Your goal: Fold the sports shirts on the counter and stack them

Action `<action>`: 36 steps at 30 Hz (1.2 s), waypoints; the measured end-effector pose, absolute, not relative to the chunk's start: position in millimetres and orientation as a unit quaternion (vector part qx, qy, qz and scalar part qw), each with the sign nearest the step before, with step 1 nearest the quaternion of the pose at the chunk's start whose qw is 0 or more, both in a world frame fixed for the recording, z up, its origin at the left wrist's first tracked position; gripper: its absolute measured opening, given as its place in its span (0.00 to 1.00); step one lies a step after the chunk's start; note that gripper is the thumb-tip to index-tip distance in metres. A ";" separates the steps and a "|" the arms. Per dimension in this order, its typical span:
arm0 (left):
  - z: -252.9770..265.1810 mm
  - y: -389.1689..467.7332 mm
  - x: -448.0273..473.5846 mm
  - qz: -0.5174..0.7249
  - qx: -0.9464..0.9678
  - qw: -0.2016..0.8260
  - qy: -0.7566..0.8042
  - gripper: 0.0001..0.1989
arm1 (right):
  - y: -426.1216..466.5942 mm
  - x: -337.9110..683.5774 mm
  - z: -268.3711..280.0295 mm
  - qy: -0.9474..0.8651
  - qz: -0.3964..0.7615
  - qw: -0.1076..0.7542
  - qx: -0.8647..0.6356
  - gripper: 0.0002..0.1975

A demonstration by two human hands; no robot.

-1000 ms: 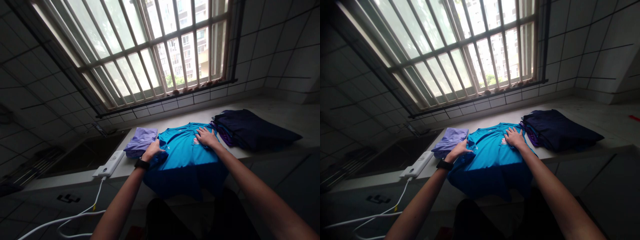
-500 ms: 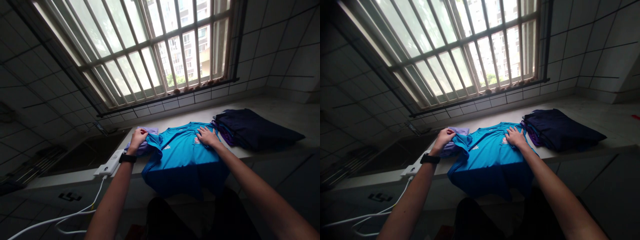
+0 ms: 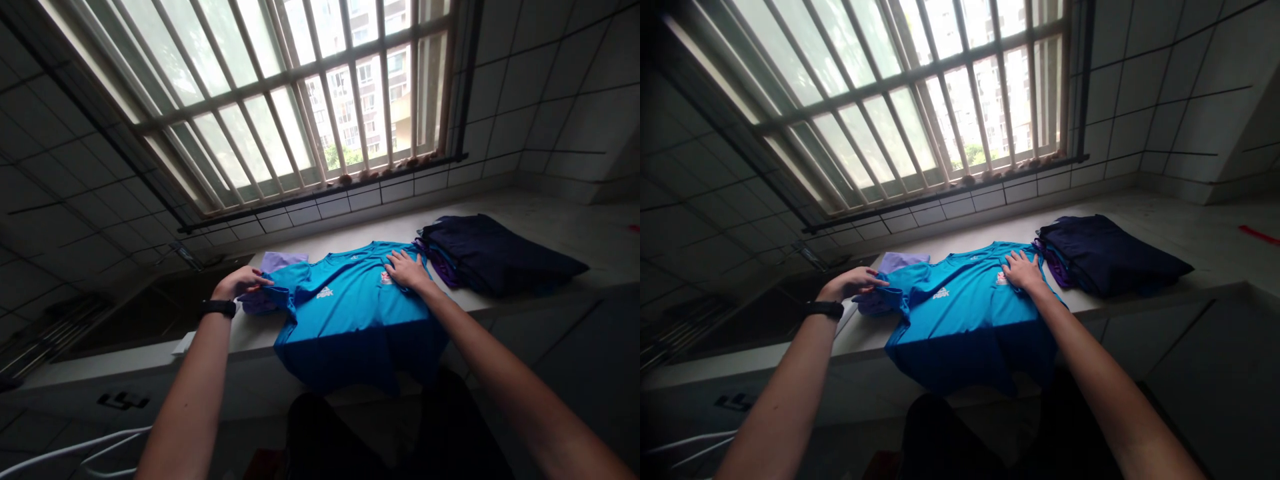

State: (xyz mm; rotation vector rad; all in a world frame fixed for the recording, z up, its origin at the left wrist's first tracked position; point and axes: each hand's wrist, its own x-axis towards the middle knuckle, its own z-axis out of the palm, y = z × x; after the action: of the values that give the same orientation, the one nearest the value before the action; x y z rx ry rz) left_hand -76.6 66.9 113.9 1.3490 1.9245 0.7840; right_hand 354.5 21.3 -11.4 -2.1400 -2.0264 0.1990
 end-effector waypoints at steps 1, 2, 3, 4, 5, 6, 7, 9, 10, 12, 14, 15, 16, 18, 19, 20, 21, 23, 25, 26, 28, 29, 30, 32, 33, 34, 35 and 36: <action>115.9 67.0 -74.7 0.291 0.521 0.317 0.738 0.25 | 21.0 354.4 -11.1 -0.682 0.067 0.094 -0.722 0.30; 118.7 67.0 -71.9 0.290 0.530 0.311 0.733 0.26 | 20.8 354.3 -11.0 -0.681 0.066 0.094 -0.723 0.30; 122.0 66.9 -68.3 0.296 0.547 0.310 0.719 0.26 | 20.7 354.2 -11.0 -0.680 0.066 0.094 -0.724 0.30; 125.6 66.5 -63.9 0.311 0.567 0.312 0.696 0.27 | 20.6 354.1 -11.0 -0.680 0.067 0.094 -0.724 0.30; 128.9 65.8 -58.9 0.327 0.587 0.319 0.669 0.28 | 20.5 354.1 -11.0 -0.680 0.068 0.093 -0.724 0.30; 131.6 64.8 -53.4 0.339 0.607 0.327 0.640 0.29 | 20.4 354.0 -11.1 -0.681 0.068 0.094 -0.723 0.30; 133.6 63.5 -47.6 0.344 0.626 0.334 0.616 0.30 | 20.3 354.0 -11.1 -0.681 0.069 0.094 -0.723 0.30; 134.3 60.2 -36.0 0.339 0.661 0.342 0.576 0.33 | 19.9 354.0 -11.0 -0.682 0.068 0.097 -0.722 0.30; 133.0 58.3 -30.4 0.333 0.676 0.345 0.559 0.35 | 19.7 354.1 -10.9 -0.682 0.068 0.098 -0.721 0.30; 127.7 54.5 -20.1 0.311 0.704 0.359 0.528 0.37 | 19.6 354.2 -10.9 -0.683 0.068 0.100 -0.721 0.30; 119.7 51.2 -11.1 0.266 0.722 0.392 0.504 0.37 | 19.9 354.4 -11.2 -0.682 0.069 0.102 -0.721 0.29; 115.1 50.2 -7.1 0.238 0.726 0.414 0.495 0.36 | 20.1 354.5 -11.4 -0.682 0.068 0.103 -0.721 0.29; 110.2 49.8 -3.4 0.213 0.726 0.433 0.490 0.34 | 20.4 354.6 -11.7 -0.682 0.068 0.104 -0.721 0.28; 99.8 51.1 3.0 0.183 0.720 0.448 0.496 0.29 | 20.9 354.7 -12.2 -0.682 0.066 0.108 -0.721 0.28; 94.4 52.6 5.7 0.176 0.718 0.440 0.510 0.25 | 21.0 354.7 -12.4 -0.682 0.065 0.109 -0.720 0.28; 88.8 54.6 8.2 0.165 0.720 0.418 0.530 0.22 | 21.1 354.7 -12.5 -0.682 0.065 0.111 -0.720 0.28; 83.2 56.7 10.7 0.147 0.729 0.373 0.555 0.18 | 21.1 354.7 -12.5 -0.683 0.065 0.111 -0.719 0.28; 71.8 60.3 15.7 0.099 0.753 0.246 0.602 0.14 | 21.0 354.6 -12.3 -0.683 0.066 0.113 -0.718 0.28; 60.7 62.0 21.9 0.073 0.764 0.133 0.628 0.13 | 21.0 354.6 -12.2 -0.683 0.066 0.116 -0.718 0.28; 55.6 62.2 25.6 0.070 0.759 0.093 0.641 0.13 | 20.9 354.7 -12.1 -0.684 0.066 0.117 -0.717 0.28; 47.3 62.1 34.1 0.066 0.737 0.045 0.671 0.15 | 21.0 354.9 -12.2 -0.685 0.065 0.120 -0.716 0.28; 44.4 62.4 38.5 0.059 0.727 0.026 0.684 0.15 | 21.0 355.0 -12.3 -0.686 0.065 0.121 -0.715 0.28; 42.7 63.2 42.4 0.051 0.719 0.014 0.692 0.15 | 21.0 355.1 -12.3 -0.687 0.065 0.121 -0.714 0.28; 43.5 66.9 47.5 0.045 0.719 0.011 0.693 0.14 | 21.0 355.1 -12.3 -0.686 0.065 0.121 -0.715 0.28; 46.1 69.7 48.0 0.047 0.722 0.014 0.691 0.13 | 20.9 355.0 -12.1 -0.685 0.067 0.119 -0.716 0.28; 50.1 73.0 46.9 0.055 0.722 0.011 0.690 0.13 | 20.7 354.8 -11.9 -0.684 0.068 0.117 -0.717 0.28; 55.3 76.5 44.2 0.071 0.719 -0.001 0.691 0.12 | 20.5 354.6 -11.6 -0.683 0.069 0.115 -0.718 0.28; 61.4 80.1 40.2 0.091 0.714 -0.021 0.694 0.12 | 20.2 354.3 -11.3 -0.682 0.070 0.114 -0.719 0.28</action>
State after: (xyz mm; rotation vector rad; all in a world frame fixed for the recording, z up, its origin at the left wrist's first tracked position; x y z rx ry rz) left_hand 40.2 80.1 61.4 2.2732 2.2104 0.2906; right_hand 354.3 20.2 -11.3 -2.1082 -2.0012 0.2059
